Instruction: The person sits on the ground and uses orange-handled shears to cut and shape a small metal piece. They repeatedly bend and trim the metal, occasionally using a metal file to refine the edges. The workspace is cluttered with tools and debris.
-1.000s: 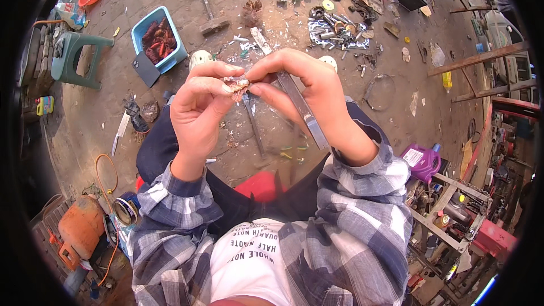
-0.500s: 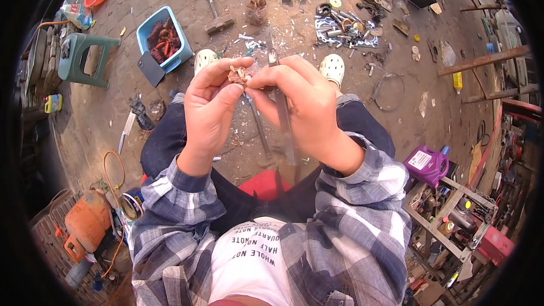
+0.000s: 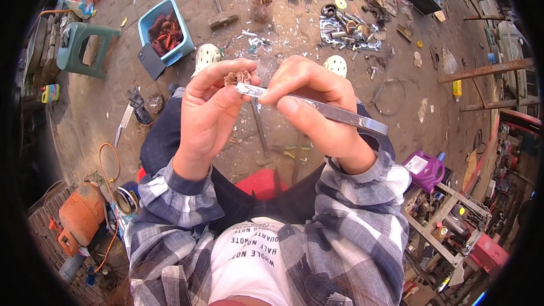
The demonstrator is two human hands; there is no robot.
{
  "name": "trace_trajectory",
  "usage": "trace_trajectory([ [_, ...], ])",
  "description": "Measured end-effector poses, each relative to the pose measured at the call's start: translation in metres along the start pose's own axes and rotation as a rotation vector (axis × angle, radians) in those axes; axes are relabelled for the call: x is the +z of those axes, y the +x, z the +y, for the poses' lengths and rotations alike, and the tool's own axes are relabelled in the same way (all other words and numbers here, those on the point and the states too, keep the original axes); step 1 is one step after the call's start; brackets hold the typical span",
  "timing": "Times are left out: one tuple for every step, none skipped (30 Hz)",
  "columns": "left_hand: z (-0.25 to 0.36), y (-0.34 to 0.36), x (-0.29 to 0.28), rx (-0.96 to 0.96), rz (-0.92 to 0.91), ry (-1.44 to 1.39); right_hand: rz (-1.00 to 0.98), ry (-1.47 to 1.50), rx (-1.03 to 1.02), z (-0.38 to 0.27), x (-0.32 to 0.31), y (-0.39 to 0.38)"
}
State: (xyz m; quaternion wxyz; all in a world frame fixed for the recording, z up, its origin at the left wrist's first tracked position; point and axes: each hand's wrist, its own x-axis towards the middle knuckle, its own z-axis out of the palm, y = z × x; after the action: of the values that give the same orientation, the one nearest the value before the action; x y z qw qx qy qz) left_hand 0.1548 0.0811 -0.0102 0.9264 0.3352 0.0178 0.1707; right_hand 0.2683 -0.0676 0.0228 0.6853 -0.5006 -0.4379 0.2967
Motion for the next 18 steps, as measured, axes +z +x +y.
trace_trajectory([
  [0.001,0.000,0.002,0.006,0.003,0.036,0.003,-0.013,0.001,0.001,0.002,0.002],
  [0.001,0.000,0.003,0.009,0.004,0.041,0.096,0.050,0.072,-0.003,0.010,0.002],
  [0.002,-0.001,0.004,0.014,0.005,0.048,0.114,0.075,0.094,-0.003,0.013,0.001],
  [0.003,-0.001,0.005,0.019,0.006,0.055,0.132,0.100,0.117,-0.003,0.014,0.000],
  [0.004,-0.002,0.005,-0.018,0.003,0.039,0.150,0.124,0.139,-0.003,0.015,-0.001],
  [0.005,-0.003,0.005,-0.053,0.000,0.024,0.140,0.131,0.146,-0.002,0.014,-0.001],
  [0.006,-0.003,0.005,-0.089,-0.003,0.008,0.131,0.138,0.154,0.001,0.011,-0.003],
  [0.007,-0.003,0.005,-0.090,0.001,0.018,0.122,0.145,0.160,0.002,0.010,-0.003],
  [0.007,-0.004,0.004,-0.090,0.008,0.028,0.134,0.179,0.182,0.003,0.011,-0.002],
  [0.008,-0.004,0.003,-0.089,0.016,0.038,0.146,0.212,0.203,0.004,0.012,-0.001],
  [0.008,-0.005,0.003,-0.082,0.029,0.049,0.158,0.245,0.224,0.004,0.013,0.000],
  [0.008,-0.005,0.003,-0.075,0.042,0.062,0.165,0.252,0.216,0.005,0.013,0.000],
  [0.007,-0.005,0.003,-0.069,0.054,0.075,0.171,0.260,0.208,0.006,0.013,0.001],
  [0.008,-0.005,0.003,-0.067,0.067,0.095,0.176,0.267,0.200,0.007,0.013,0.001],
  [0.008,-0.004,0.004,-0.066,0.077,0.113,0.186,0.242,0.191,0.007,0.012,0.001],
  [0.009,-0.003,0.005,-0.064,0.088,0.131,0.196,0.216,0.181,0.008,0.011,0.000],
  [0.008,-0.003,0.006,-0.063,0.100,0.134,0.206,0.191,0.172,0.009,0.010,0.000],
  [0.009,-0.003,0.006,-0.062,0.112,0.137,0.212,0.179,0.179,0.008,0.010,0.000],
])
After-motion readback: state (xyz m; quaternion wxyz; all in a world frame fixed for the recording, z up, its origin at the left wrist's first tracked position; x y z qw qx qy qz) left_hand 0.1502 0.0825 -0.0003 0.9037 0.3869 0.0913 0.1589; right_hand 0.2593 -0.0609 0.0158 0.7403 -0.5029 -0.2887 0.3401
